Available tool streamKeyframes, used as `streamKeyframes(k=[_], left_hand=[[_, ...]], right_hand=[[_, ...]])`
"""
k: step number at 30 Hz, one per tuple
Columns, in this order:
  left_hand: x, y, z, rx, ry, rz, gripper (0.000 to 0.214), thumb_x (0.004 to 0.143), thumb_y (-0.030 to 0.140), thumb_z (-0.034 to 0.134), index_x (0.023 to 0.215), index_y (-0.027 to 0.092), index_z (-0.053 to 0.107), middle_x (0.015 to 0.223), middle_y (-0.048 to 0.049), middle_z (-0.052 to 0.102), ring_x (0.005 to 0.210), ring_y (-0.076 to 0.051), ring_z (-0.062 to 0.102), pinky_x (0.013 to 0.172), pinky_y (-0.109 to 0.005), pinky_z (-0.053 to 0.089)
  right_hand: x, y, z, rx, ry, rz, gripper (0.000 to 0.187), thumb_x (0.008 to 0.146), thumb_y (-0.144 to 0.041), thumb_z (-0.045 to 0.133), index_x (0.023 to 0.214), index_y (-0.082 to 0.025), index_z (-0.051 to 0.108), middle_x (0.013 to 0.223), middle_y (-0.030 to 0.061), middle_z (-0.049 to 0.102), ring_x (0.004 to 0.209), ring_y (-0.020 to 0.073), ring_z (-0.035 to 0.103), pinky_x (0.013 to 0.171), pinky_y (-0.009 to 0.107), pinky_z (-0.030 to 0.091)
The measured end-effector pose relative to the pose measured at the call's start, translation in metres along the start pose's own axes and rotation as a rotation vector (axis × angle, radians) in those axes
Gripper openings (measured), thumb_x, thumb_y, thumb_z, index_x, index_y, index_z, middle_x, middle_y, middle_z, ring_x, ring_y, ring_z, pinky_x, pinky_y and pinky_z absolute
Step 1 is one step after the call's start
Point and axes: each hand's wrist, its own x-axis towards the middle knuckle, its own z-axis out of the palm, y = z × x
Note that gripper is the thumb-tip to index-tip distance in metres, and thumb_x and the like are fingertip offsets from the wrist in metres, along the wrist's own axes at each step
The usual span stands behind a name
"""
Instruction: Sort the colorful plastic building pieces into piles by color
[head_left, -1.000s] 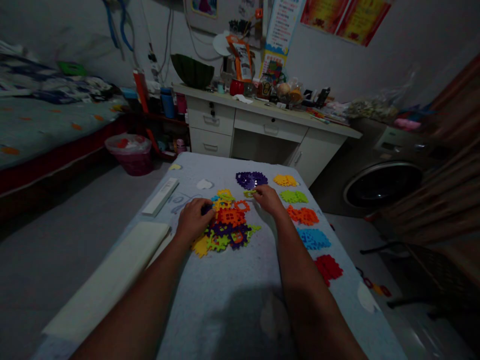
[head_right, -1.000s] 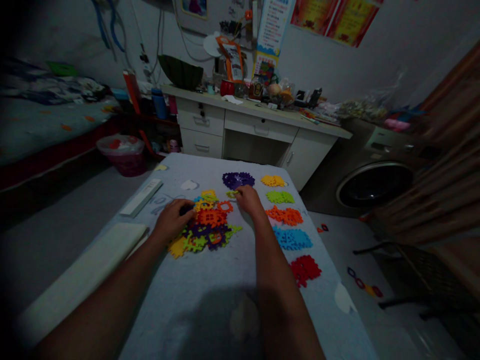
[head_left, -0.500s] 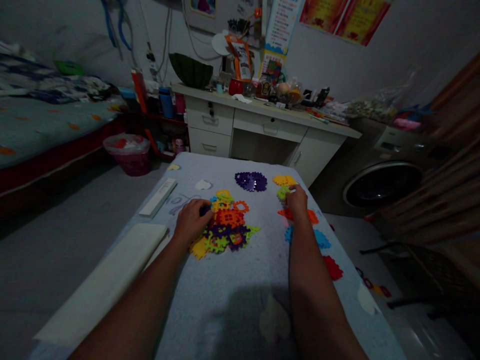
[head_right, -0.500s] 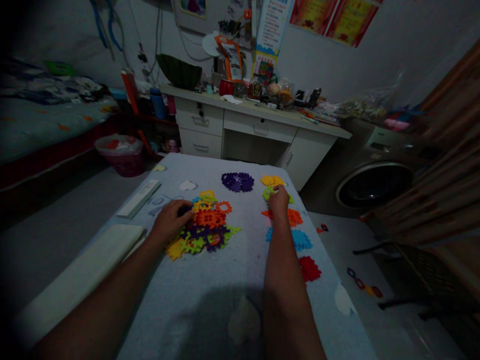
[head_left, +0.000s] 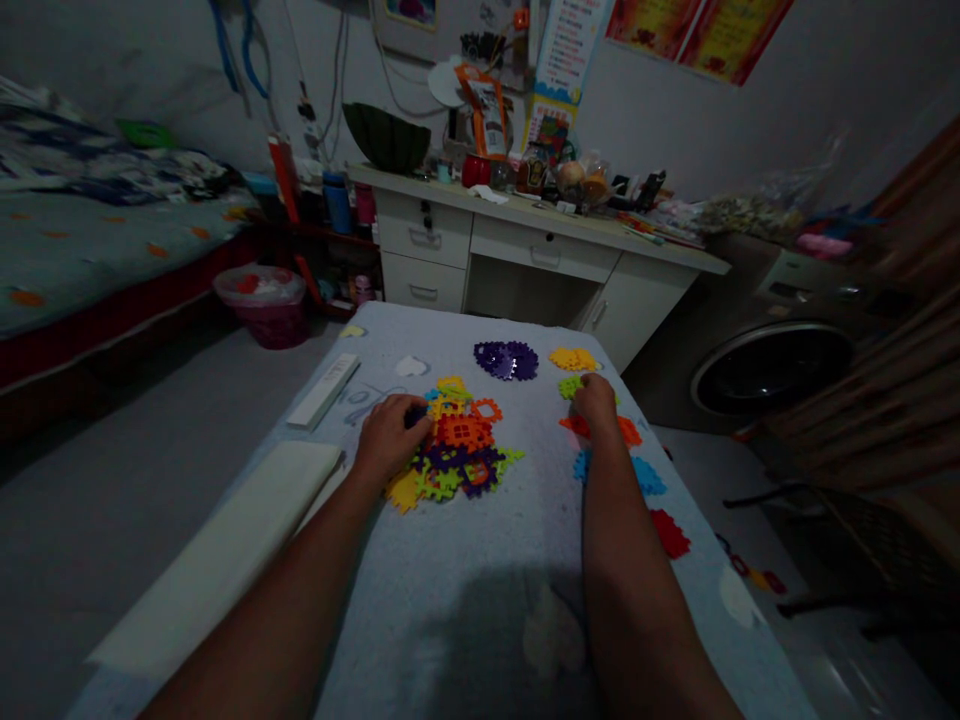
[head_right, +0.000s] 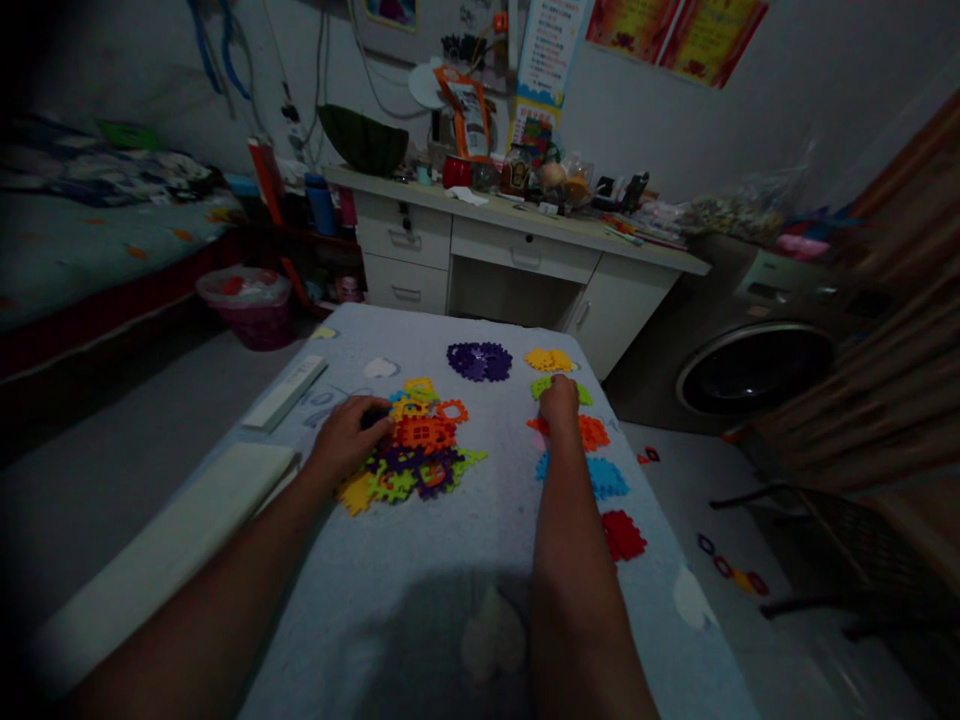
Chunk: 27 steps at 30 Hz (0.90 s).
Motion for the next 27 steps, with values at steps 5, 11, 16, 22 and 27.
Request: streamKeyframes(k=[5,11,16,22,27], left_hand=[[-0.001,0.001,0.000,0.011,0.004,-0.008,0.031,0.082,0.038,0.056,0.106,0.022,0.067,0.112,-0.0072,0.065,0.105,-0.027,0.059,0.094,-0.042,0.045],[0.000,0.000,0.000,0.009,-0.002,-0.013,0.031,0.082,0.038,0.056,0.106,0.022,0.067,0.112,-0.0071,0.066,0.104,-0.027,0.059,0.093,-0.042,0.045],[0.000,0.000,0.001,0.011,-0.002,-0.010,0.032,0.082,0.039,0.056,0.107,0.022,0.067,0.112,-0.0072,0.065,0.105,-0.027,0.059,0.094,-0.041,0.045],[-0.001,0.001,0.000,0.010,0.012,-0.004,0.031,0.082,0.039,0.056,0.106,0.022,0.067,0.110,-0.0070,0.066,0.104,-0.027,0.059,0.092,-0.041,0.045],[-0.001,0.001,0.000,0.003,0.009,-0.008,0.030,0.082,0.038,0.057,0.106,0.023,0.067,0.111,-0.0066,0.066,0.104,-0.026,0.059,0.092,-0.040,0.045]], right_hand=[[-0.006,-0.009,-0.006,0.024,-0.008,-0.057,0.052,0.082,-0.002,0.043,0.131,-0.008,0.060,0.133,0.0178,0.060,0.127,0.0248,0.053,0.107,0.032,0.038],[-0.016,-0.017,-0.015,-0.062,0.008,-0.042,0.052,0.084,-0.004,0.043,0.130,-0.017,0.062,0.142,0.0157,0.052,0.132,0.0296,0.046,0.108,0.043,0.038],[-0.012,-0.009,-0.023,-0.128,-0.077,-0.058,0.047,0.085,-0.005,0.043,0.123,-0.017,0.067,0.129,0.0152,0.063,0.121,0.0261,0.057,0.100,0.034,0.043],[-0.010,-0.011,-0.021,-0.150,-0.259,-0.156,0.041,0.082,-0.002,0.045,0.113,-0.012,0.071,0.122,0.0165,0.069,0.112,0.0228,0.064,0.093,0.027,0.045],[-0.013,-0.018,-0.025,-0.139,-0.248,-0.158,0.047,0.083,-0.002,0.045,0.124,-0.012,0.066,0.130,0.0153,0.065,0.118,0.0219,0.061,0.097,0.027,0.044]])
